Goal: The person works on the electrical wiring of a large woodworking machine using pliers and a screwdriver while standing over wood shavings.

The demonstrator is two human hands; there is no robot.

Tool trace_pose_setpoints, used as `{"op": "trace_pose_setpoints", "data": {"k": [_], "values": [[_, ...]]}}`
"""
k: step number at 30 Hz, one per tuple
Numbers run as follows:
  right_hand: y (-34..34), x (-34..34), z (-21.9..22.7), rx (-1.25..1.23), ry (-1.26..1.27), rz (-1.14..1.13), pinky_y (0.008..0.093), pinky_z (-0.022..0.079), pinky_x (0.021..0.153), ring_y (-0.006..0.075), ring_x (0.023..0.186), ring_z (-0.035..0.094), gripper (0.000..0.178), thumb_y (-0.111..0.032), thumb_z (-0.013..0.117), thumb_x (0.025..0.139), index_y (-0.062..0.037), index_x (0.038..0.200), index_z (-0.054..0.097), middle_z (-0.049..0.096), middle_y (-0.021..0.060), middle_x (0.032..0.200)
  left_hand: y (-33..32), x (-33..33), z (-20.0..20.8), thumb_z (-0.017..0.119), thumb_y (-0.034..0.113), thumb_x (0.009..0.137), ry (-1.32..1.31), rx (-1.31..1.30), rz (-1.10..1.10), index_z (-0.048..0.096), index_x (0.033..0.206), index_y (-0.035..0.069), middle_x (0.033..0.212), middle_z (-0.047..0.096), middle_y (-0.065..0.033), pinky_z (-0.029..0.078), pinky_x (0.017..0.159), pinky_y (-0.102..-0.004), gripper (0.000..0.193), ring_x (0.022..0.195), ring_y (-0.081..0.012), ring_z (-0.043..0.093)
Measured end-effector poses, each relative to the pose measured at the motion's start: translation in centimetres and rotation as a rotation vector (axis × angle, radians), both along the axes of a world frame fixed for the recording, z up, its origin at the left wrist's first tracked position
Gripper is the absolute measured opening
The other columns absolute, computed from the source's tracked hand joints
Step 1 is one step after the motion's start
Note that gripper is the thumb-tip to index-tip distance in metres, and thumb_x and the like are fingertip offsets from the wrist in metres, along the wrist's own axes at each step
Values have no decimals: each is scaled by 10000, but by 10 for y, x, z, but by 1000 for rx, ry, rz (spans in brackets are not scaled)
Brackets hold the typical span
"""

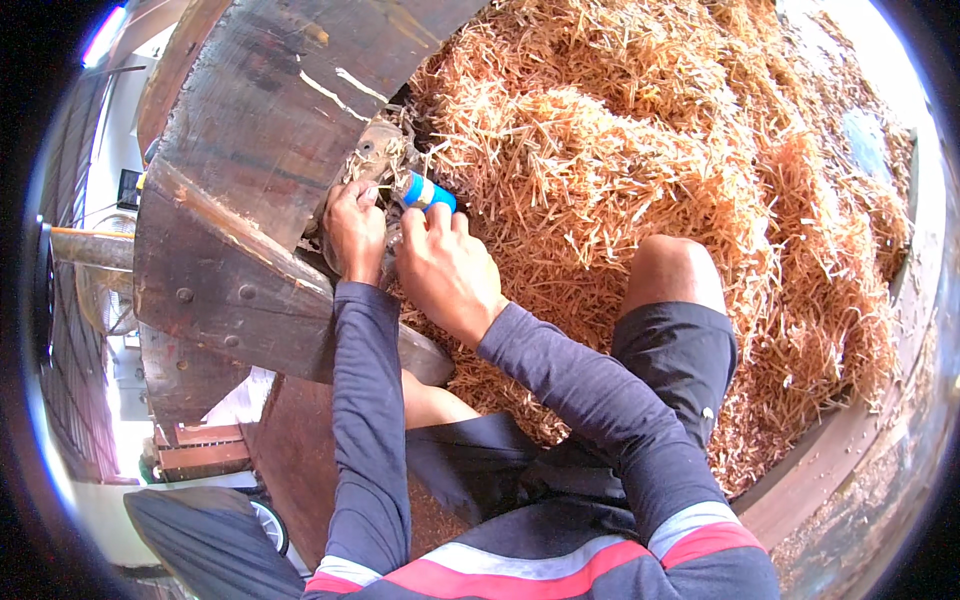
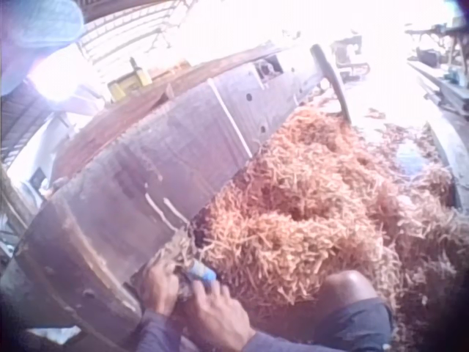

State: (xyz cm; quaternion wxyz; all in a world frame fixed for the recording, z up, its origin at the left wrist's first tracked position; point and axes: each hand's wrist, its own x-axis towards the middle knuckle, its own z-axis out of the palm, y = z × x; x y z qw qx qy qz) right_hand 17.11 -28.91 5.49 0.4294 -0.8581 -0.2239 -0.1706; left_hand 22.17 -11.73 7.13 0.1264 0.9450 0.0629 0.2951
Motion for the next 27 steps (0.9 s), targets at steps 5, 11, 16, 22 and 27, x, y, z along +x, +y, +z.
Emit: {"op": "trace_pose_setpoints", "data": {"k": [5,11,16,22,27], "values": [[-2,0,2,15,235,28,464,558,619,374,733,640,239,-131,597,859,-8,1063,573,583,207,866,-6,-2,5,573,51,841,-16,-60,60,706,950,-22,970,685,-226,489,864,-441,186,954,-384,648],[-3,-1,-1,51,-143,38,451,542,711,349,935,560,325,-73,623,819,-57,1142,585,553,177,958,-10,-5,11,601,39,842,38,-184,100,704,977,-31,1056,687,-247,488,884,-436,184,1008,-383,650],[-1,0,5,178,-143,4,479,556,705,373,880,615,268,-101,603,856,-19,1108,564,583,216,935,-20,-13,3,624,41,863,-104,-116,43,678,1038,-26,986,689,-241,496,867,-438,195,969,-390,646],[-1,0,-2,-23,151,-19,483,544,596,387,697,651,207,-177,580,905,10,988,552,603,242,822,-41,-81,-39,671,374,956,20,-941,40,667,944,-11,830,661,-48,471,659,-267,385,710,-114,584],[-2,-5,4,-68,-168,40,425,465,802,332,958,514,409,-147,692,746,-27,1122,584,517,160,970,-48,-84,-40,488,523,1008,259,-1849,-491,450,1424,30,1375,535,-118,382,1087,-335,646,1276,-203,503]]}}
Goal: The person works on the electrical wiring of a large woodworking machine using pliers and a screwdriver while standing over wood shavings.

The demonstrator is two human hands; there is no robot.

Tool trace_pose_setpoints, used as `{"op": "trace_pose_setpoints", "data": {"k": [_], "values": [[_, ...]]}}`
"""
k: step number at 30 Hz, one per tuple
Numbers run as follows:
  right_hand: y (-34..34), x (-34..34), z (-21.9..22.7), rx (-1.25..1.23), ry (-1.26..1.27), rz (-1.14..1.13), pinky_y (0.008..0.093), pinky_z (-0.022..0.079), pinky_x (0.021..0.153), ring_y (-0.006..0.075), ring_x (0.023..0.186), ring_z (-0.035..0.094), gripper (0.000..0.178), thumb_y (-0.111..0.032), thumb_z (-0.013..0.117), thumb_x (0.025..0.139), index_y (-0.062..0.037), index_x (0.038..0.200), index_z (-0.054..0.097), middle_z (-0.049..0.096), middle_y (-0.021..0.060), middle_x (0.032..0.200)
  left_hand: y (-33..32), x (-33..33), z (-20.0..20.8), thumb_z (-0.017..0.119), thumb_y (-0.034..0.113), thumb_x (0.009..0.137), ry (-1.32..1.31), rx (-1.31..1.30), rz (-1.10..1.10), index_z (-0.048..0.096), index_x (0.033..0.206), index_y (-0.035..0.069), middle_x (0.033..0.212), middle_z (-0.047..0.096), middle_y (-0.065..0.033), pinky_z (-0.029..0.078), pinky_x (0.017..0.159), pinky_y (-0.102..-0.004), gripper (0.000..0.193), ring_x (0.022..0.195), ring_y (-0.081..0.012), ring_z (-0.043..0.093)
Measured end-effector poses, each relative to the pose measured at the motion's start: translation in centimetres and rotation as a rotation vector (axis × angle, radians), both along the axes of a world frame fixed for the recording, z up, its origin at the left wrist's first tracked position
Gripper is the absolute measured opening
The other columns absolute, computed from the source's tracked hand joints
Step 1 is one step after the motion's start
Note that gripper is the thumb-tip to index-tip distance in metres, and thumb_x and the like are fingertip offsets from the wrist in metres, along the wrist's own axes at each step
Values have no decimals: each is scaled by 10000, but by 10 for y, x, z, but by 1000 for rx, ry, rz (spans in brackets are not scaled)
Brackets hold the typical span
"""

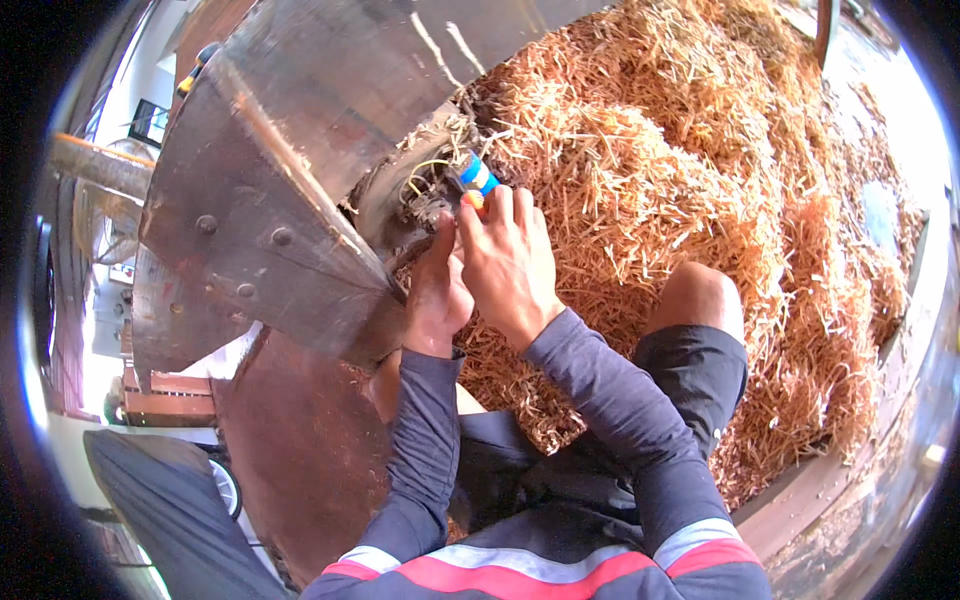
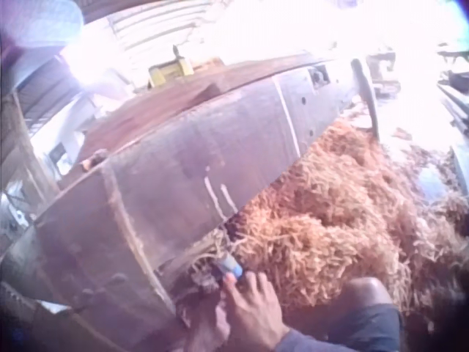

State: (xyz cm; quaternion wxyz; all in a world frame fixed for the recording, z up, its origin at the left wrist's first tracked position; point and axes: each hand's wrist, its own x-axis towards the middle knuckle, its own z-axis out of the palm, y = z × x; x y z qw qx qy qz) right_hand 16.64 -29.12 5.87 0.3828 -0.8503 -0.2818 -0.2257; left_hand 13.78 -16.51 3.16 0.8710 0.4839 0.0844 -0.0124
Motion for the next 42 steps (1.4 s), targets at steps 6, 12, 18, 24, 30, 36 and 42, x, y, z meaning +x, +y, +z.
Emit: {"op": "trace_pose_setpoints", "data": {"k": [6,12,18,24,30,36,42], "values": [[1,0,-4,-111,-77,-5,406,448,847,325,941,497,448,-84,649,768,45,1187,558,521,150,985,-3,11,-24,528,328,1026,-7,-448,-59,570,1288,116,1207,626,-28,468,986,-334,339,1139,-162,586],[-1,0,2,71,-22,31,433,453,955,390,1104,511,465,-63,671,838,-8,1267,501,530,202,1165,-12,20,-22,621,200,984,8,-582,8,619,1136,101,1024,662,-12,486,930,-315,182,976,-145,628],[-19,-14,16,-71,577,-33,447,551,722,395,915,664,406,-229,692,905,31,1159,509,615,257,1083,-10,14,-25,520,177,1024,-100,-554,62,566,1210,47,1120,637,-85,501,967,-337,231,1064,-177,612],[-9,-18,-17,49,101,-3,440,529,679,372,823,609,286,-79,635,898,-15,1163,552,572,199,940,-21,15,-27,535,245,1028,-49,-567,62,564,1213,68,1111,627,-60,500,940,-304,257,1057,-152,603],[-6,-19,-24,25,-23,-4,421,498,761,331,917,532,454,19,660,797,-114,1229,613,493,185,1020,-14,21,-34,668,293,959,-105,-540,10,619,1060,49,946,622,-17,485,831,-280,268,897,-116,603],[-8,-22,-11,196,207,-60,390,502,739,292,881,615,384,-166,738,868,-15,1184,582,597,199,1077,-6,18,-32,589,236,1000,-25,-465,45,604,1154,30,1059,643,-73,502,891,-304,259,978,-164,616],[-9,-16,-20,142,347,-33,406,510,685,329,818,664,262,-161,672,928,-6,1121,589,644,224,958,-16,13,-23,563,248,1008,-115,-496,40,557,1236,48,1159,606,-93,460,998,-358,303,1091,-188,577]]}}
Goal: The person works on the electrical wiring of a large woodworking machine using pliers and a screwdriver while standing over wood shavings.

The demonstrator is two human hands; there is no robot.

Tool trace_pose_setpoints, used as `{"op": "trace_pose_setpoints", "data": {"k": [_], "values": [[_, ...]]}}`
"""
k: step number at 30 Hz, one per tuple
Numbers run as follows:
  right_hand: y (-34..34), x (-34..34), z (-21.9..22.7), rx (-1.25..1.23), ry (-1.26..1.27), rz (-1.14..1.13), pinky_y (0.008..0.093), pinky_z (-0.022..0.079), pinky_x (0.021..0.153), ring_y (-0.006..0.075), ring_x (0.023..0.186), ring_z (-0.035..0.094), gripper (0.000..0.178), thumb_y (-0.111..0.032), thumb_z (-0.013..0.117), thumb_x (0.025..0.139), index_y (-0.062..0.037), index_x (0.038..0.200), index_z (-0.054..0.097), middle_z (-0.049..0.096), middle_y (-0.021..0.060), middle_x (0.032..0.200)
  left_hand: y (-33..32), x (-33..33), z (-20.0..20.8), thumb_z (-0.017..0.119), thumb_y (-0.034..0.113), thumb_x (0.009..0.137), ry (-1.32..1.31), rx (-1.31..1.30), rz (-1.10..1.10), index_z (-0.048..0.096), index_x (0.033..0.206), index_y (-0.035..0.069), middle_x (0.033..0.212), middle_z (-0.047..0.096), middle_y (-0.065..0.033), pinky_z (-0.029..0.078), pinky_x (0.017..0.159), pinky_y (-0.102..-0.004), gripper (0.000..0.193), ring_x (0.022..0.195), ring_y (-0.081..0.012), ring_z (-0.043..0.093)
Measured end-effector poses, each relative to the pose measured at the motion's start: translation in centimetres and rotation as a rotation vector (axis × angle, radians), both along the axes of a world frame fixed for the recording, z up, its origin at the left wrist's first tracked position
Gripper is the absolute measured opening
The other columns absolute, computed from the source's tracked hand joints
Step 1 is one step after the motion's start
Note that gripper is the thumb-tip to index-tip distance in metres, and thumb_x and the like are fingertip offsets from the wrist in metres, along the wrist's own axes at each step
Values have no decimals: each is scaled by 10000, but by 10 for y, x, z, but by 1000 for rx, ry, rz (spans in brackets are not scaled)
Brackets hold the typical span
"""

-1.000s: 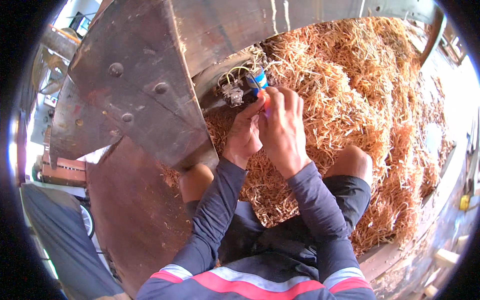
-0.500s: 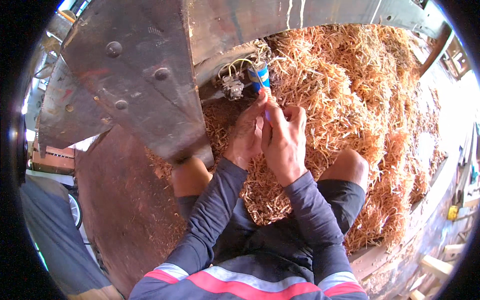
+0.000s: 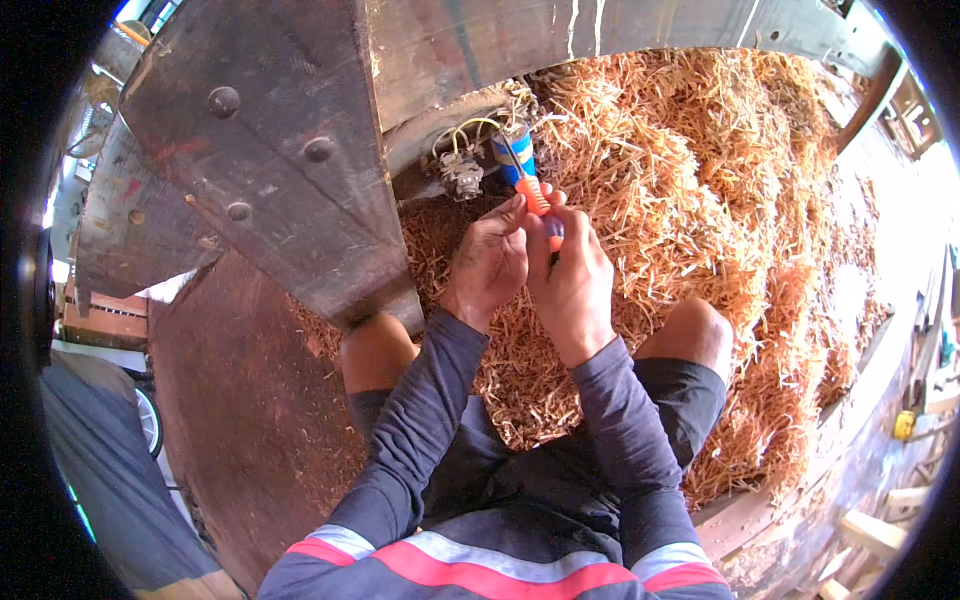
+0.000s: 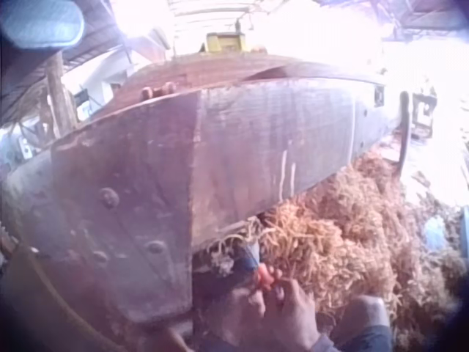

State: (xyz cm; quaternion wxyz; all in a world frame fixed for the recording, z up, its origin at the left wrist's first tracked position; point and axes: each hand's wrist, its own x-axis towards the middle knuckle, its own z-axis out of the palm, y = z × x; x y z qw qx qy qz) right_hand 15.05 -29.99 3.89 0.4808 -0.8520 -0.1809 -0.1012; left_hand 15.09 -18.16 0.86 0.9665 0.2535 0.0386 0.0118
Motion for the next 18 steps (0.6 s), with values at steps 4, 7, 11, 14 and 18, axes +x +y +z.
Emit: {"op": "trace_pose_setpoints", "data": {"k": [4,7,11,14,18], "values": [[6,2,-1,-34,-317,-20,407,506,669,321,820,594,261,-73,679,874,-63,1129,627,572,175,917,-2,7,-5,642,318,969,29,98,50,590,1172,93,1051,607,-20,455,969,-312,307,1014,-138,582],[3,3,-1,-74,-403,-13,408,502,686,314,844,549,313,-34,676,839,-114,1140,650,539,163,949,-1,10,-4,738,328,901,18,59,76,627,1041,72,955,602,-13,461,879,-309,312,923,-129,579],[-1,2,1,-199,-433,50,436,492,807,352,992,527,405,-53,697,833,-121,1223,615,524,190,1070,9,15,-10,653,291,964,0,31,17,598,1129,82,996,620,-12,478,898,-302,272,959,-116,594],[1,-5,13,14,-247,-75,435,504,824,387,981,593,531,-169,741,872,-24,1308,476,574,217,1114,12,11,-6,651,211,962,39,27,29,635,1124,33,1058,659,-69,483,946,-323,241,1020,-160,616],[0,-5,17,-14,161,42,451,546,704,420,850,649,474,-235,684,918,14,1264,477,585,278,1015,14,10,-9,634,192,970,-17,-36,-22,621,1176,25,1145,653,-105,480,987,-349,266,1090,-187,610]]}}
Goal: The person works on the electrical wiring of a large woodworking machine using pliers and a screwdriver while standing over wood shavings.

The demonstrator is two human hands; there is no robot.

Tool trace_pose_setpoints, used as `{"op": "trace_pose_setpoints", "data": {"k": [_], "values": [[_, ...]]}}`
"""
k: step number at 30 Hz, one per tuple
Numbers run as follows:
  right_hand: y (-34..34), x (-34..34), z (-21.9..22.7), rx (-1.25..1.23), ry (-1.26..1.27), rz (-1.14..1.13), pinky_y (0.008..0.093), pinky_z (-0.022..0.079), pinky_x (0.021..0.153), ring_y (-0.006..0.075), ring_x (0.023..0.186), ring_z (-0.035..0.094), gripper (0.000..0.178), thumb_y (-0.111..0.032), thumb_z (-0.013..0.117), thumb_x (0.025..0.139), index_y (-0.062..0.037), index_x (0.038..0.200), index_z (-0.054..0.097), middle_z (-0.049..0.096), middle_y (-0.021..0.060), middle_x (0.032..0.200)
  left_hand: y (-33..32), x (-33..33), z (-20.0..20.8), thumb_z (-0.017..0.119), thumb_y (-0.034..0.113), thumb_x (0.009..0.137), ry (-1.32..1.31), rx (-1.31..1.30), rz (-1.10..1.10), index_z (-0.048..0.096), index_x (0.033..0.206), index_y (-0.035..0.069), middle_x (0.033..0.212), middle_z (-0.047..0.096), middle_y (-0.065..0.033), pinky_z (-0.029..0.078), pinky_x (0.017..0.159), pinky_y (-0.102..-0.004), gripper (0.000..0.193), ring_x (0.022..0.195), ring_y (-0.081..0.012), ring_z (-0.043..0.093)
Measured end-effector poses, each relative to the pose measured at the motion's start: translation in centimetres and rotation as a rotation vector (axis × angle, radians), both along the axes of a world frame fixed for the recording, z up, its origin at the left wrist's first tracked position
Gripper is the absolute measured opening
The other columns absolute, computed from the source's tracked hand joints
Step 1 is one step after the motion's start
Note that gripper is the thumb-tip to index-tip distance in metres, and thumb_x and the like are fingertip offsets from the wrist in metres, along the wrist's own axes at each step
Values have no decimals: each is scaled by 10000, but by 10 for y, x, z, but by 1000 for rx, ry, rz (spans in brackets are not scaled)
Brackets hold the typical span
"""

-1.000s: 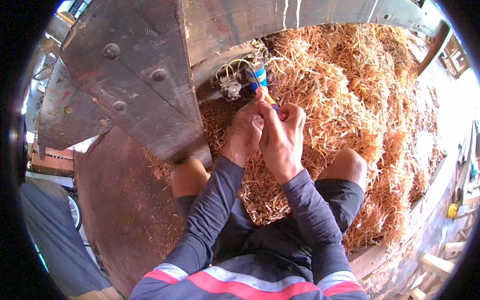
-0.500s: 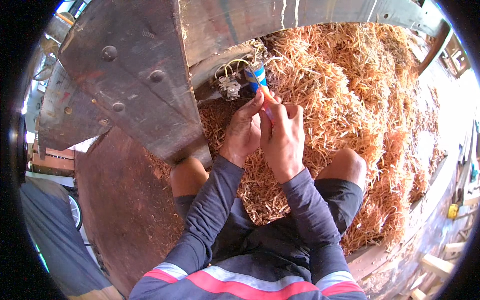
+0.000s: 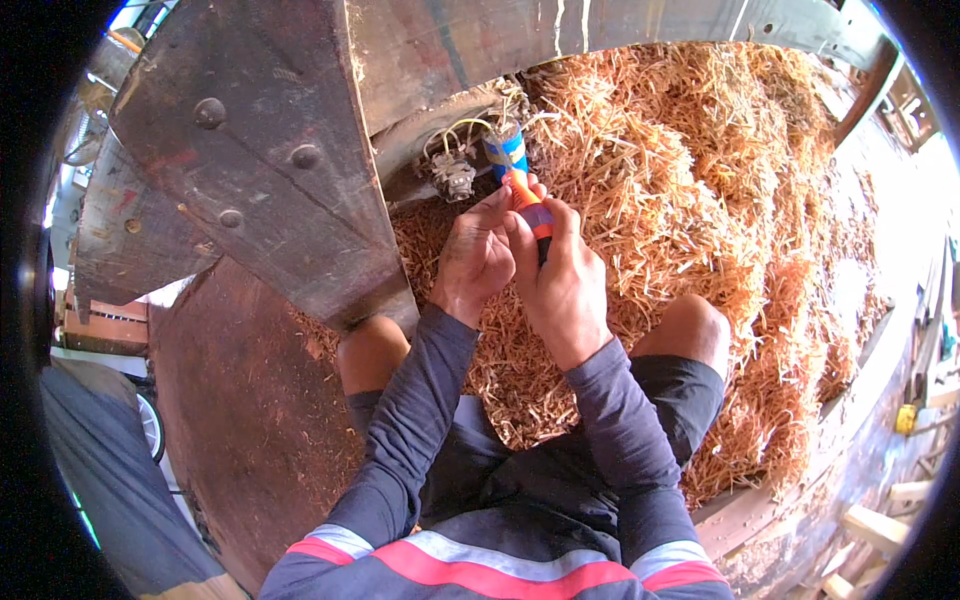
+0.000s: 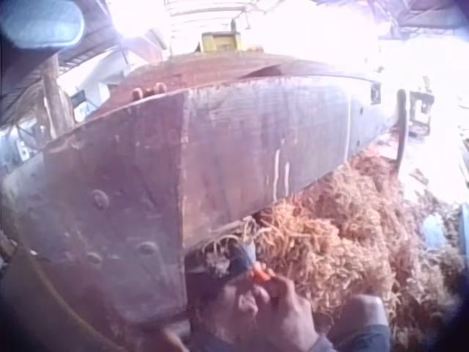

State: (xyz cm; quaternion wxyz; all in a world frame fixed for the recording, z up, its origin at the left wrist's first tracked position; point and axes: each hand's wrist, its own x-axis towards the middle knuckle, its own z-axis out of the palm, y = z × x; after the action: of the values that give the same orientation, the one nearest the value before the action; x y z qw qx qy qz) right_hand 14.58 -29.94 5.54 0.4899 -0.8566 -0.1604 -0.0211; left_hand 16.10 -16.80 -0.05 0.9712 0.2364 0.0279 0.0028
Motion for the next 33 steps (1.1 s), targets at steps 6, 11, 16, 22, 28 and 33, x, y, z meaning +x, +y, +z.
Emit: {"op": "trace_pose_setpoints", "data": {"k": [6,11,16,22,28,33], "values": [[0,6,-17,-65,-463,1,438,521,739,377,916,581,365,-108,669,878,-67,1226,565,544,215,1062,-13,0,5,637,334,965,28,62,38,619,1147,85,1071,657,-49,492,954,-342,309,1033,-170,624],[-4,6,-16,-84,-464,32,445,521,786,376,985,559,394,-105,703,846,-91,1224,588,525,194,1116,-8,4,-2,663,261,956,22,82,43,640,1051,42,937,637,-42,465,924,-313,240,927,-160,608],[-2,1,-8,120,-228,-46,422,534,668,372,822,707,314,-218,667,952,-25,1170,550,688,242,924,-1,5,-8,623,193,974,55,-18,3,628,1124,24,1085,667,-111,506,942,-335,226,1031,-199,625],[1,7,-15,91,-330,-35,412,520,655,355,795,659,271,-103,647,928,-40,1181,573,639,207,902,-9,4,-7,613,242,982,15,33,34,593,1188,23,1143,632,-94,496,993,-357,301,1078,-204,612],[-2,8,-21,-105,-551,0,437,538,701,349,817,595,377,-52,631,895,-123,1263,583,536,182,1044,-9,4,-8,675,257,948,-6,15,-17,638,1082,55,1022,652,-61,472,932,-308,245,995,-159,607],[2,4,-10,107,-488,-39,431,547,716,357,865,653,454,-172,693,901,-72,1303,507,578,222,1106,-4,0,-2,615,228,985,66,23,8,624,1117,42,1052,654,-78,492,927,-313,228,1013,-170,616]]}}
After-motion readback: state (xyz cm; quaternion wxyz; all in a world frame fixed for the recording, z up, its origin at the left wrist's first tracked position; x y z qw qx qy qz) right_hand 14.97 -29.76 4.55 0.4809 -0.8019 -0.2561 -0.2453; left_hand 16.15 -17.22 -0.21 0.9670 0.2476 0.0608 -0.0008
